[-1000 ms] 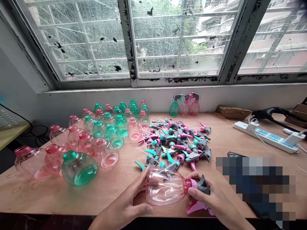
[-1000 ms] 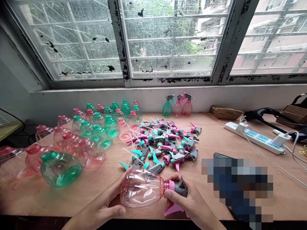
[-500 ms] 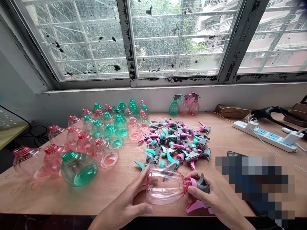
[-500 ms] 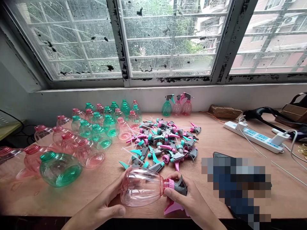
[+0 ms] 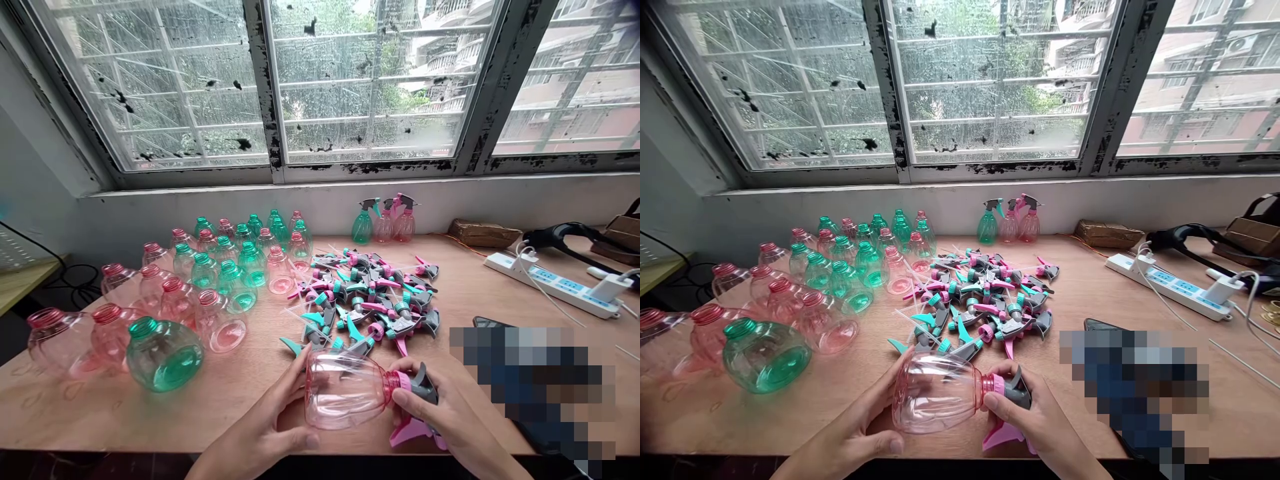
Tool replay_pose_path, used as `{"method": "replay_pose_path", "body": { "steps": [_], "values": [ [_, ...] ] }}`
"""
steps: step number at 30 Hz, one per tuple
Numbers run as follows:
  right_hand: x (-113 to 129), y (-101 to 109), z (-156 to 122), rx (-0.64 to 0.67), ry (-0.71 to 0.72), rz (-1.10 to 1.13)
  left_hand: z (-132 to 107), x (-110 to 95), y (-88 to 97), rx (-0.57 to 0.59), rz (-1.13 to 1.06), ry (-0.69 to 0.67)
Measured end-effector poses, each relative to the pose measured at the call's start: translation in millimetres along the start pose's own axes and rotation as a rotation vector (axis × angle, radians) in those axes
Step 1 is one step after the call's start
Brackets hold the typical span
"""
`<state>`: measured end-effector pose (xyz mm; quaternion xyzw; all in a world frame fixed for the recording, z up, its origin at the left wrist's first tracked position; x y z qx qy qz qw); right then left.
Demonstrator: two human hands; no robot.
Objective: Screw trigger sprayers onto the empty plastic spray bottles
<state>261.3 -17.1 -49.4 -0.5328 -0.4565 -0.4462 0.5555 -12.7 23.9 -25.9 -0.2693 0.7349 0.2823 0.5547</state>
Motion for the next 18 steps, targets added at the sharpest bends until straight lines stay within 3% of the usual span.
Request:
{"method": "replay_pose_path", "body": {
  "steps": [8, 18],
  "values": [
    [0.8, -0.4, 0.4, 0.025, 0.003, 0.045, 0.2, -3.9, -0.8, -0.027, 0.063, -0.046],
    [-1.9, -0.7, 0.6, 0.049, 0.009, 0.012, 1.5, 0.5, 1.2, -0.001, -0.038, -0.013]
  ]
}}
Point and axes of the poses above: each hand's wrist, its own z-axis towards the middle knuckle, its own y-axis out of the back of the hand, x = y × z, the point moved 3 cm from there along z, towards the middle knuckle, and after that the axes turned 6 degrees about y, right-handed, at the moved point
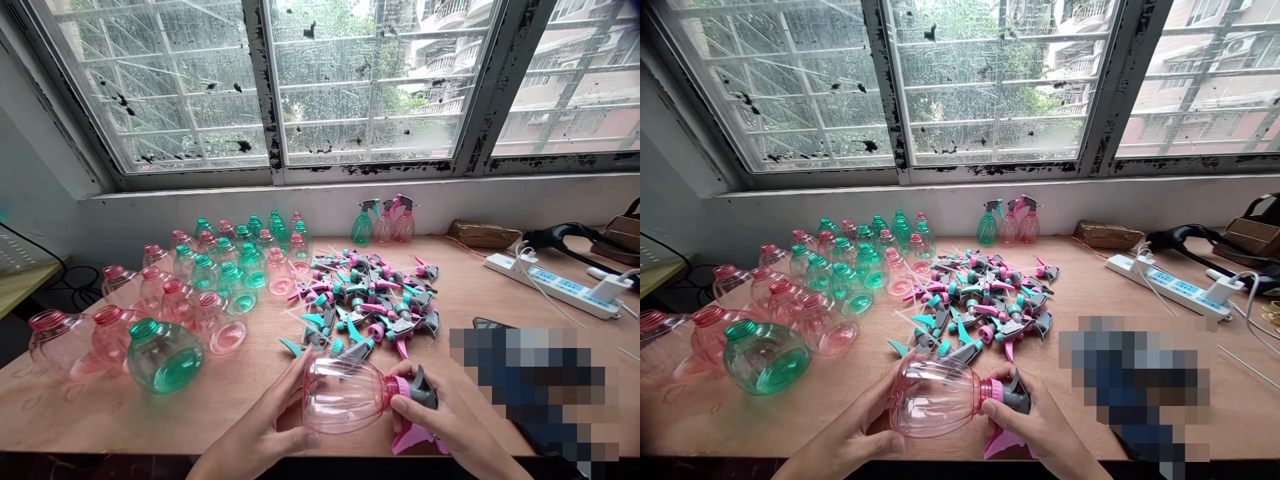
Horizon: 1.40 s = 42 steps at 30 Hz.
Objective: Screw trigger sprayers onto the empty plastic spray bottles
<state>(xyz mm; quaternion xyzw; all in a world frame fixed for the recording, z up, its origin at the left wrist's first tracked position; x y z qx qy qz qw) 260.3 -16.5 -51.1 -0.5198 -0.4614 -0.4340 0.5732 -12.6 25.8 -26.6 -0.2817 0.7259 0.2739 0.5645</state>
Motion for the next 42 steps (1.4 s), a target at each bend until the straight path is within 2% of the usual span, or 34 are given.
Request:
{"method": "replay_pose_path", "body": {
  "steps": [8, 15, 20, 25, 32, 38, 42],
  "values": [
    [2.2, -0.2, 0.3, -0.005, -0.017, -0.009, -0.5, -8.3, -4.3, 0.009, 0.013, -0.039],
    [2.4, -1.6, -0.8, -0.002, -0.022, -0.015, -0.1, -0.9, -0.4, -0.007, 0.019, -0.003],
    [2.5, -1.7, -0.1, -0.015, -0.018, -0.024, -0.3, -5.5, -2.8, 0.011, 0.053, -0.020],
    [0.7, -0.3, 0.2, -0.030, -0.024, -0.037, -1.5, -6.9, -3.6, -0.029, 0.073, -0.035],
    [0.9, -0.5, -0.9, 0.006, -0.004, -0.058, -1.0, -0.9, -1.9, 0.030, 0.043, 0.012],
    [0.6, 0.2, -0.6, 0.007, -0.002, -0.068, -2.3, -8.0, -2.8, 0.001, 0.114, 0.008],
    [-0.3, 0.2, -1.1, 0.002, -0.020, -0.056, -1.9, -14.1, -5.4, -0.011, 0.063, -0.051]
  ]
}}
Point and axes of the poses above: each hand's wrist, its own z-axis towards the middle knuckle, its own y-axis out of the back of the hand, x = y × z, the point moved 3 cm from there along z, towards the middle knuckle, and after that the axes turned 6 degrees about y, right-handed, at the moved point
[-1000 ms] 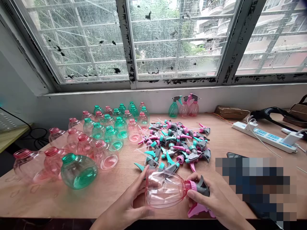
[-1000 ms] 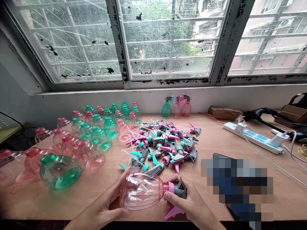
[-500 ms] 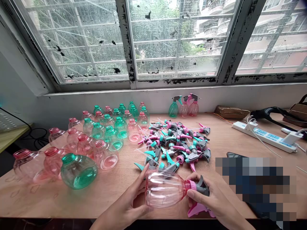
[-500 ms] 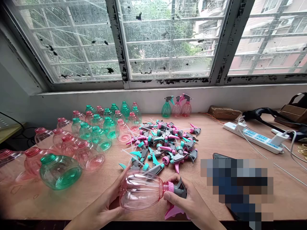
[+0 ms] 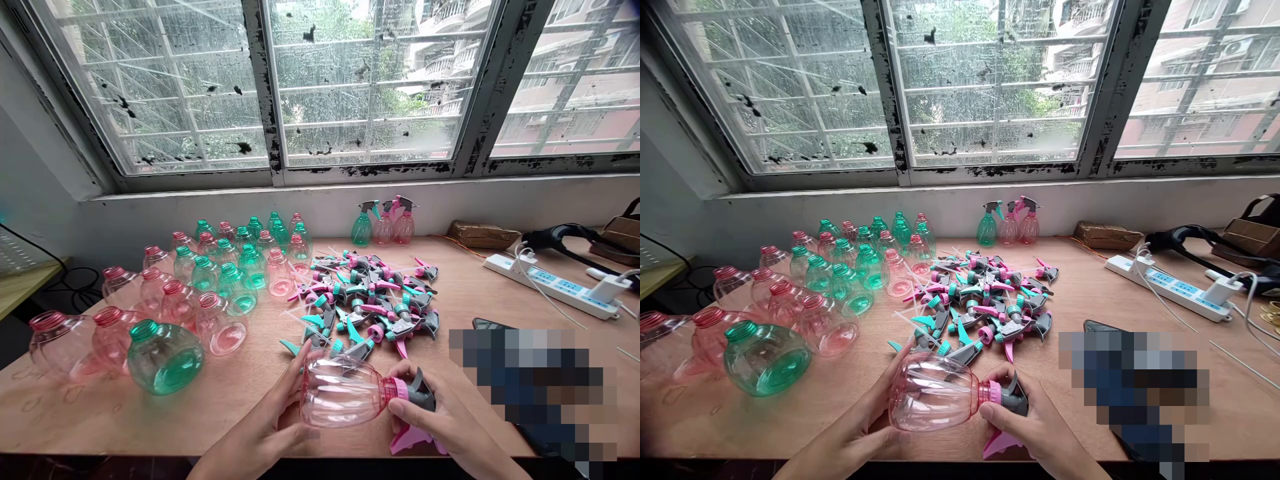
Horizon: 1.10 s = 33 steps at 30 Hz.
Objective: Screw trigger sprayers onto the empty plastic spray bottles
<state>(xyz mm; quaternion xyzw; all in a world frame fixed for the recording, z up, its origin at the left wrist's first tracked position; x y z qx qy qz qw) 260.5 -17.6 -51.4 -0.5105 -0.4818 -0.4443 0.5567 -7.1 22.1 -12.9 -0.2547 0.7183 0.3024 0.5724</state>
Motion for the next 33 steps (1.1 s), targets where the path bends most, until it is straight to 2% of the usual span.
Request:
{"method": "replay_pose_path", "body": {
  "steps": [10, 19, 24, 33],
  "values": [
    [1.9, -1.2, -0.2, -0.006, 0.025, -0.017, 0.3, 16.4, 4.9, 0.004, -0.035, 0.069],
    [5.3, -2.6, -0.3, -0.019, 0.016, 0.017, 0.3, 6.8, 2.9, -0.016, 0.059, 0.025],
    [0.1, -1.3, -0.1, -0.007, 0.014, 0.007, 0.3, 10.3, 3.4, 0.002, 0.018, 0.081],
    [1.9, -0.3, -0.7, -0.008, 0.010, 0.011, -0.9, 7.8, 3.9, -0.014, 0.055, 0.078]
  ]
}}
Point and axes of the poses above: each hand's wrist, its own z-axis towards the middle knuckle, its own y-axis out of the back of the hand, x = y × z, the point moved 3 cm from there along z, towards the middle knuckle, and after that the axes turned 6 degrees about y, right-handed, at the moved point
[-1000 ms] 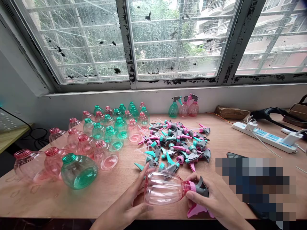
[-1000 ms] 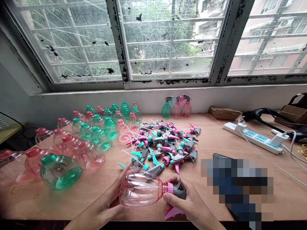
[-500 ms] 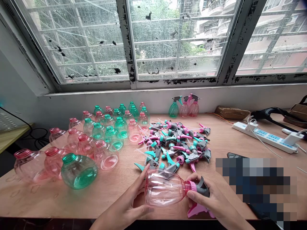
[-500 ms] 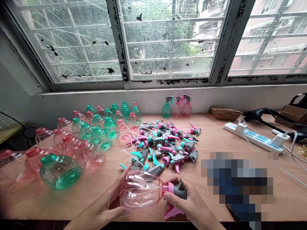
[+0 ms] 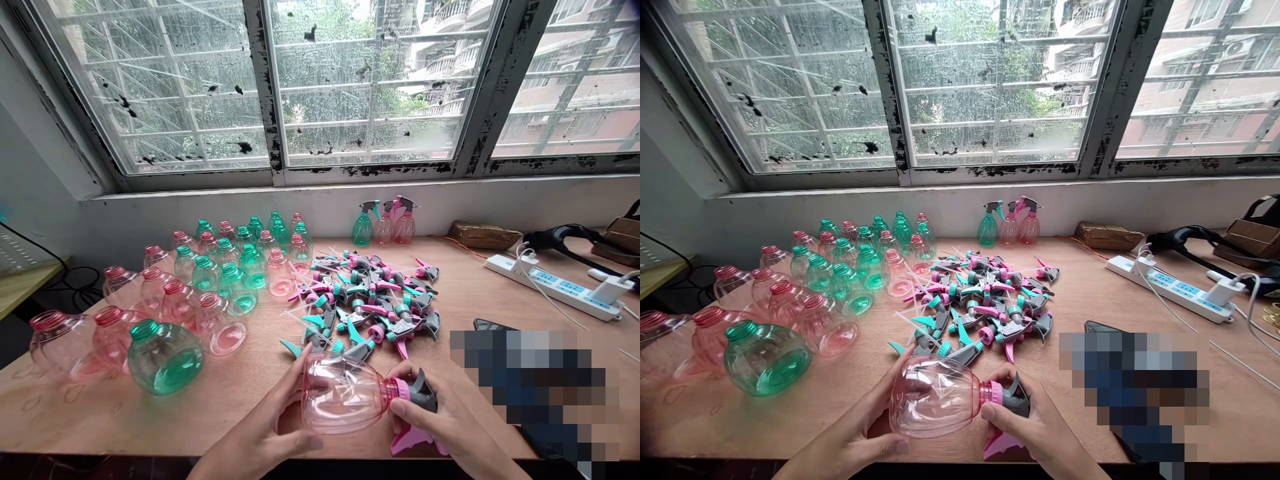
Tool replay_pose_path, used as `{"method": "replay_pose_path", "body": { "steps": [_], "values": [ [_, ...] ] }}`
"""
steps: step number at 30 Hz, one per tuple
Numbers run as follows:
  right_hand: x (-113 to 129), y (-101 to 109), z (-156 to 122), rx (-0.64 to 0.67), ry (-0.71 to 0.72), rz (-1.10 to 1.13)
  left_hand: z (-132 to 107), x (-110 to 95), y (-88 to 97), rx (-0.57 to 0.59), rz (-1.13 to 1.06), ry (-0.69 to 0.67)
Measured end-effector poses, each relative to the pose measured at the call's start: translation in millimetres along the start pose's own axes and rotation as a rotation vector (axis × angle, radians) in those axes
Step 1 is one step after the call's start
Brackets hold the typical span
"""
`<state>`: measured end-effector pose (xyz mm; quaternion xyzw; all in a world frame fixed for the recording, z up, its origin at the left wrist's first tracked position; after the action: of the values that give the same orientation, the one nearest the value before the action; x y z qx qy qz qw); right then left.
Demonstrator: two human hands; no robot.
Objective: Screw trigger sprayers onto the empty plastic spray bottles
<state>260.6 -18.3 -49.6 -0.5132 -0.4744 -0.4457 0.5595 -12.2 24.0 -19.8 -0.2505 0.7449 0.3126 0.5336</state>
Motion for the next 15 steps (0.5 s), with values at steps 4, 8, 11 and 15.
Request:
{"method": "replay_pose_path", "body": {
  "steps": [4, 8, 11, 15],
  "values": [
    [-0.6, 0.7, -0.1, -0.012, 0.000, -0.016, 0.1, -3.2, -1.1, -0.002, -0.005, -0.061],
    [-3.0, 0.6, 0.7, 0.001, 0.005, -0.014, 0.0, 1.0, -1.0, 0.011, -0.038, -0.035],
    [-3.2, 0.1, 1.1, 0.030, 0.007, -0.026, 0.0, 5.3, 0.4, 0.011, -0.023, 0.004],
    [-0.2, -0.7, 0.4, 0.044, 0.004, -0.047, -0.1, 5.9, 2.0, -0.006, 0.041, 0.024]
  ]
}}
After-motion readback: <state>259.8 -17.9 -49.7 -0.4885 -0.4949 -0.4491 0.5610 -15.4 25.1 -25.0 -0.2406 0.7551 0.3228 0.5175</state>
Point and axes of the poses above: each hand's wrist, its own z-axis towards the middle knuckle, its own y-axis out of the back of the hand, x = y × z, the point moved 3 cm from there along z, towards the middle knuckle, and after that the axes turned 6 degrees about y, right-handed, at the moved point
